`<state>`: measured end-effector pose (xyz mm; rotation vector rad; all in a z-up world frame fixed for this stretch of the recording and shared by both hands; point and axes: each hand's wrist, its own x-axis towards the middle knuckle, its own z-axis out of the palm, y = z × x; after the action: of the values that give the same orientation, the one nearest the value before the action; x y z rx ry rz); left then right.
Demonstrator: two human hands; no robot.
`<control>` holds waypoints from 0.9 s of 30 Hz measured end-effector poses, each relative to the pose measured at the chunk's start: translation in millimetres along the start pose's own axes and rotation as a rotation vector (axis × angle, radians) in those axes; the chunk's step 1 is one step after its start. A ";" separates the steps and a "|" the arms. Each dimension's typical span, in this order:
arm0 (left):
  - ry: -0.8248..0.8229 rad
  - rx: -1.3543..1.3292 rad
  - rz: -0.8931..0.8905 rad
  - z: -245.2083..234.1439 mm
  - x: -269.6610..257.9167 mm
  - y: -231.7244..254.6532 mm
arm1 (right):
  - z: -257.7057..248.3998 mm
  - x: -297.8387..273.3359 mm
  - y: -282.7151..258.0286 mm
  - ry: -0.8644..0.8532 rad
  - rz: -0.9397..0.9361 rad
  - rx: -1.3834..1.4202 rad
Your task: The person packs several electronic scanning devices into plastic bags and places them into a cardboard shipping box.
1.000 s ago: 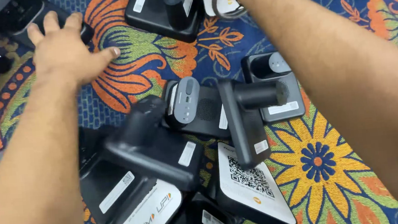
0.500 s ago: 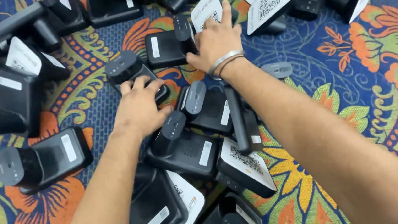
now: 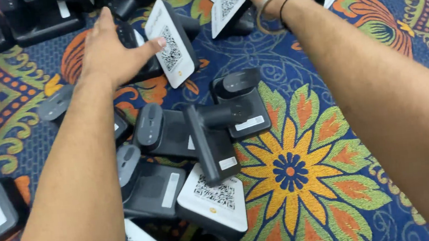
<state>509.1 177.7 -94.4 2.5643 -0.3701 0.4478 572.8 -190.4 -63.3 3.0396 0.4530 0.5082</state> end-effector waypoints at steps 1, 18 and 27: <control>-0.046 -0.055 -0.079 0.1 4.2 10.3 | -2.2 -6.9 -9.2 0.010 0.278 0.380; -0.222 -0.097 -0.102 -27.9 -66.3 73.5 | -76.8 -63.3 -100.1 0.043 -0.112 0.400; -0.393 -0.253 -0.164 -45.7 -125.1 112.5 | -134.7 -135.9 -123.4 -0.181 -0.245 0.423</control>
<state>346.1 129.4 -55.9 2.3978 -0.3251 -0.1587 372.0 -114.3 12.4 3.3025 1.0218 0.1348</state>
